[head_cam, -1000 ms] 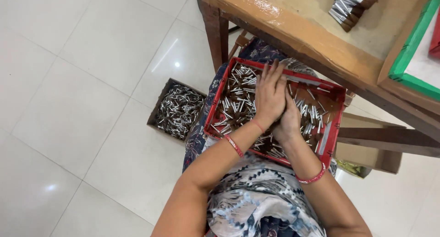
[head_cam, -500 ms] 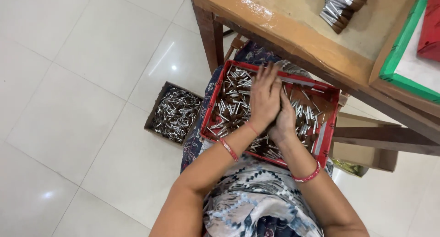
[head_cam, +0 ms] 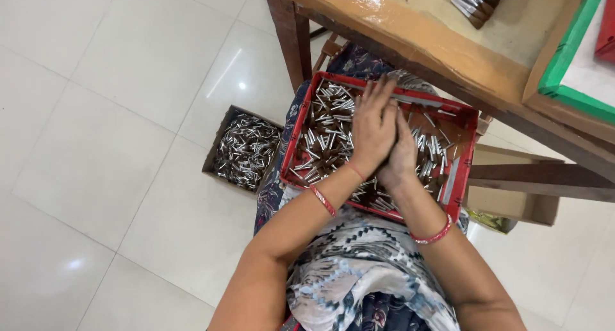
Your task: The person sits on the floor and sorts small metal parts from a red tray on their lap. They pick up the parts, arrange them, and place them into a black container on the floor. The person also moves a stack of boxes on the table to clear space.
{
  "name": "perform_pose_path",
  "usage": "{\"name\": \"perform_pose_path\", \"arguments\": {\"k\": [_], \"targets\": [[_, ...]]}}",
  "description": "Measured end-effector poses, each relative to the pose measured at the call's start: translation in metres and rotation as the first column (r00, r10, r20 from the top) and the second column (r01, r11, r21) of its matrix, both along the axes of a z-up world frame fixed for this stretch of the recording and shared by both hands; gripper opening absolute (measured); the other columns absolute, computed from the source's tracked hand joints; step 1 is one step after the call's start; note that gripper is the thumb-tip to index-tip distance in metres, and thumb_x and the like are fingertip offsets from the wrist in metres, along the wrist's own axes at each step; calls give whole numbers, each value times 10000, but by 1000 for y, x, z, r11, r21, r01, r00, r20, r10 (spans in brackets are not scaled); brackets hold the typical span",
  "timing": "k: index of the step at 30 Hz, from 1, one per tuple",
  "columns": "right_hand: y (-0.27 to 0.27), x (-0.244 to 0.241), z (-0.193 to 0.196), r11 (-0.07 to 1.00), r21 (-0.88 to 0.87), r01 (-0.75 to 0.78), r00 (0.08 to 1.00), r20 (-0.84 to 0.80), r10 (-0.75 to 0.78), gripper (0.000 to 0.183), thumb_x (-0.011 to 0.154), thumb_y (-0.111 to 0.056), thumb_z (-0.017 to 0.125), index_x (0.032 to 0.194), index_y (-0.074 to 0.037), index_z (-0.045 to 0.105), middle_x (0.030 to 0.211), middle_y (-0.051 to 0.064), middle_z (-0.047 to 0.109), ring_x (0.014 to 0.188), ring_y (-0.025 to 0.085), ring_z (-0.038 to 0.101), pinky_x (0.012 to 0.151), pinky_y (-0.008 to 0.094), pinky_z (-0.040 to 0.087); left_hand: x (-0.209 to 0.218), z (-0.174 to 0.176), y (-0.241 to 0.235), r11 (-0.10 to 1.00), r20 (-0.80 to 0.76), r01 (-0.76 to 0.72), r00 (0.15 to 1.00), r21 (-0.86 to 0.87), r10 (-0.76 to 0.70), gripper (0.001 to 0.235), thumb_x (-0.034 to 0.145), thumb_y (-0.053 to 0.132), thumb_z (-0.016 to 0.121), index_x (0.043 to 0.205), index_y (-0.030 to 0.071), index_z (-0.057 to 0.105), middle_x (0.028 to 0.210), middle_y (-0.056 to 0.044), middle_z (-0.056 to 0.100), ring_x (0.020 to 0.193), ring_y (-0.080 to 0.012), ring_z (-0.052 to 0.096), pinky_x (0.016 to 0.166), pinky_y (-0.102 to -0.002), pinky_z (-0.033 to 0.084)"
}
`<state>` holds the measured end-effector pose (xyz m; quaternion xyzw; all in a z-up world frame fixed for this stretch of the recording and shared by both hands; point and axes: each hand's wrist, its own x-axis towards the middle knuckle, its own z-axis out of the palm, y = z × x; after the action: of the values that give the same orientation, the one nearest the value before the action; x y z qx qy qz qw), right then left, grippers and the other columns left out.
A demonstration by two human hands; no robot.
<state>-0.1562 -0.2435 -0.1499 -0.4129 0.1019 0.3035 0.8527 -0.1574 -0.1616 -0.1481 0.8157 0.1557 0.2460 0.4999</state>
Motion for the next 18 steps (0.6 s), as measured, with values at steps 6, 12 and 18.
{"name": "perform_pose_path", "arguments": {"k": [6,12,18], "targets": [[-12,9,-38,996,85,37,996,73,-43,614,1052,-441,462,1564,-106,412,1571,111,489,1416,263,489,1212,405,374,-1,-16,-3,998,53,46,998,-34,-44,480,1085,332,432,1527,185,550,1649,-84,486,1610,-377,371,1355,-516,225],[-16,20,-49,970,242,-39,922,384,-59,604,1017,-497,460,1531,-181,428,1538,89,531,1393,248,558,1175,384,432,-19,8,-24,979,-30,185,982,-88,-188,535,1045,368,451,1534,165,528,1657,-138,401,1567,-393,293,1295,-587,103],[-18,21,-44,973,225,-57,948,319,-18,641,985,-493,493,1520,-147,421,1521,70,541,1378,249,568,1161,420,442,-35,12,-42,970,14,211,977,-125,-211,491,1103,364,400,1522,145,532,1662,-151,411,1596,-398,277,1301,-573,101]]}}
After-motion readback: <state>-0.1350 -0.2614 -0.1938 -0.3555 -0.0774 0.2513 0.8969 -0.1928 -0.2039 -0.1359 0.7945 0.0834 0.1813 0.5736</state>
